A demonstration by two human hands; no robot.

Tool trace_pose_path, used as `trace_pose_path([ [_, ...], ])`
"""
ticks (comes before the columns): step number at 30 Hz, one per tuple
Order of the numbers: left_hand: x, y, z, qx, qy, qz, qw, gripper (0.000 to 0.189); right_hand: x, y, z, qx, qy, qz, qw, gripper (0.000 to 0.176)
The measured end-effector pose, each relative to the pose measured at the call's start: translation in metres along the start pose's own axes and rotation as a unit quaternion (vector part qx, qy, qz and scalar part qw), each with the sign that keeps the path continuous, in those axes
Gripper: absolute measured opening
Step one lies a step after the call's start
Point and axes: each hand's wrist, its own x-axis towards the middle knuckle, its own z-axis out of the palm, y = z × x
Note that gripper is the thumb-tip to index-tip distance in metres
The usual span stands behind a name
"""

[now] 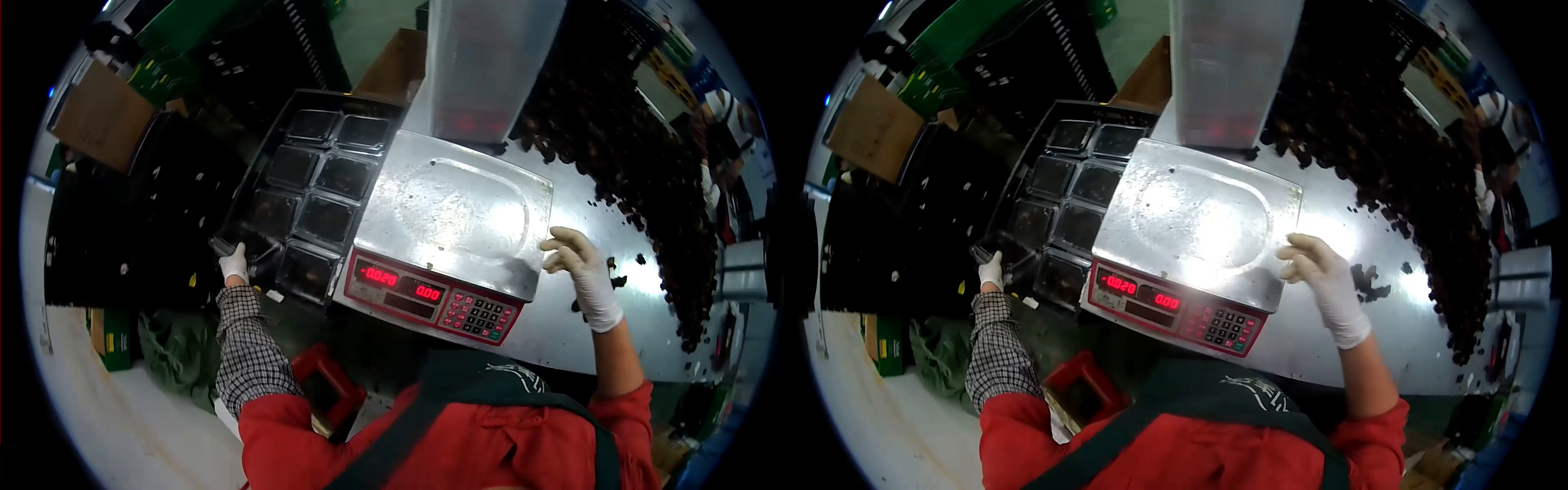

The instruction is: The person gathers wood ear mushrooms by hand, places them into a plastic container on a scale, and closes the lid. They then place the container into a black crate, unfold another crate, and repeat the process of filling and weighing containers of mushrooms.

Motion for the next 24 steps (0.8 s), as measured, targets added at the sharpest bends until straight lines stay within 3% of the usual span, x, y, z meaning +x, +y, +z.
trace_pose_path([
  [1,-0.04,0.034,0.005,0.234,0.132,-0.041,0.962,0.069,-0.008,0.012,-0.016,-0.013,0.04,0.01,0.999,0.036],
  [3,-0.031,0.008,0.022,0.423,0.144,0.086,0.89,0.056,-0.028,0.026,-0.044,-0.033,0.103,0.022,0.994,0.035],
  [5,0.009,-0.019,0.049,0.464,-0.126,-0.044,0.876,0.051,-0.049,0.044,-0.071,-0.03,0.143,0.05,0.988,0.033],
  [7,-0.047,-0.002,0.063,0.51,-0.145,0.006,0.848,0.053,-0.068,0.065,-0.089,-0.02,0.178,0.075,0.981,0.03],
  [9,-0.019,-0.037,0.08,0.443,-0.17,0.117,0.873,0.056,-0.085,0.085,-0.098,-0.01,0.203,0.099,0.974,0.029],
  [11,-0.051,-0.01,0.069,0.39,-0.162,0.141,0.896,0.058,-0.094,0.098,-0.1,-0.011,0.201,0.127,0.971,0.027],
  [15,-0.054,0.003,0.054,0.271,-0.049,0.259,0.926,0.055,-0.082,0.108,-0.1,-0.016,0.169,0.127,0.977,0.03],
  [21,-0.115,0.024,0.004,0.135,-0.078,0.298,0.942,0.043,-0.039,0.081,-0.085,-0.005,0.09,0.121,0.989,0.03],
  [24,-0.143,0.027,-0.039,0.159,-0.068,0.331,0.928,0.041,-0.002,0.099,-0.091,-0.03,0.079,0.053,0.995,0.029],
])
